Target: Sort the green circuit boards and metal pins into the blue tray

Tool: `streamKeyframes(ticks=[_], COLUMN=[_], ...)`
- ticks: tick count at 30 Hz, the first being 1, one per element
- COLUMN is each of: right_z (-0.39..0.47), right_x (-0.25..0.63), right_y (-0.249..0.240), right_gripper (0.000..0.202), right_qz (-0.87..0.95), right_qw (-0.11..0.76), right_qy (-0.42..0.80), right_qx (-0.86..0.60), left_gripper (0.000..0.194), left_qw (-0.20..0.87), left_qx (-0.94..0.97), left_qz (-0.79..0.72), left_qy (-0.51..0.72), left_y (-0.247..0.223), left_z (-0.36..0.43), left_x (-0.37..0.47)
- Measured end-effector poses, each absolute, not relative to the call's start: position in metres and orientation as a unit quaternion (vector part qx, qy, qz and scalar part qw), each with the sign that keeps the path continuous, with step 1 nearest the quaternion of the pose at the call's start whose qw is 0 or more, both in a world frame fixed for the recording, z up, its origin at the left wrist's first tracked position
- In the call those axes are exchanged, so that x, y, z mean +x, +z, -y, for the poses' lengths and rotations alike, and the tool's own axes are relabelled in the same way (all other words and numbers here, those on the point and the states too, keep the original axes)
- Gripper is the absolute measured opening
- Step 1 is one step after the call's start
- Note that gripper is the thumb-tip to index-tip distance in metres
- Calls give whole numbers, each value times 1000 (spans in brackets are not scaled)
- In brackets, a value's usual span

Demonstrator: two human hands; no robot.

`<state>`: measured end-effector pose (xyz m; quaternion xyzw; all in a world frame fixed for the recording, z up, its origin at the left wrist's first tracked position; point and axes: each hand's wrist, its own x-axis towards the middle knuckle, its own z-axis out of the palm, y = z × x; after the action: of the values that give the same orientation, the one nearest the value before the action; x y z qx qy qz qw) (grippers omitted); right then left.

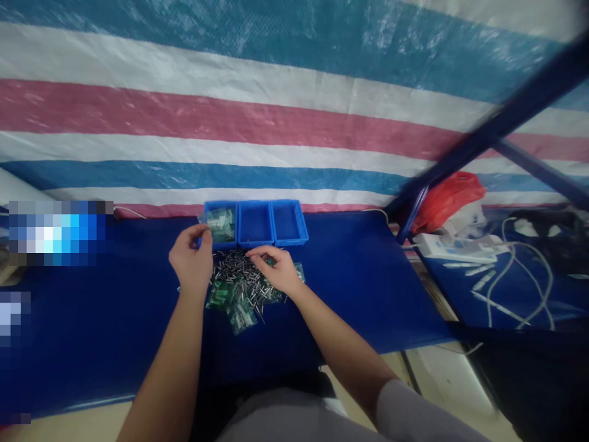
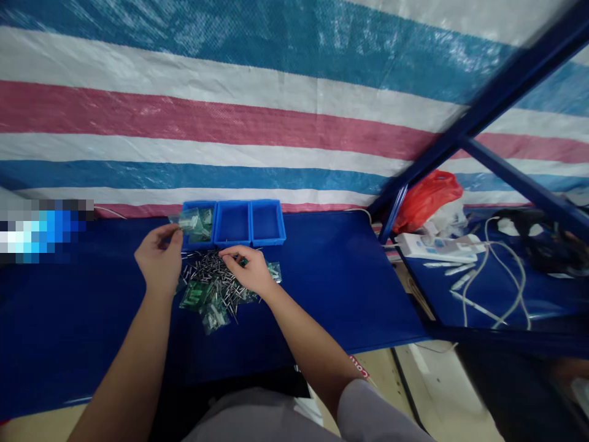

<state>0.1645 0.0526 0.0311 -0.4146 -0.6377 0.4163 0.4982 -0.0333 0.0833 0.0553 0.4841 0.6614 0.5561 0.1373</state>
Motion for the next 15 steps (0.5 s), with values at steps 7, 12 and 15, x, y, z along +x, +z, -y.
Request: streamKeyframes(ticks=[7, 12, 15], right_z=[-52, -52, -52], right_x=[163, 164, 164], right_y=[33, 37, 37], right_gripper=[16, 17, 17], right_qz=[646, 643, 643], right_qw=[497, 495, 495], right_qy=[415, 419, 424], right_qx=[-404, -408, -402], left_gripper=[20, 16, 16], left_qw=[110, 88, 67], left_qx=[538, 592, 621], left_qz=[-750, -742, -729], left_qy=[368, 303, 279], left_y=[70, 67, 62], left_z=[-143, -150, -152], left_x=[-33, -25, -28])
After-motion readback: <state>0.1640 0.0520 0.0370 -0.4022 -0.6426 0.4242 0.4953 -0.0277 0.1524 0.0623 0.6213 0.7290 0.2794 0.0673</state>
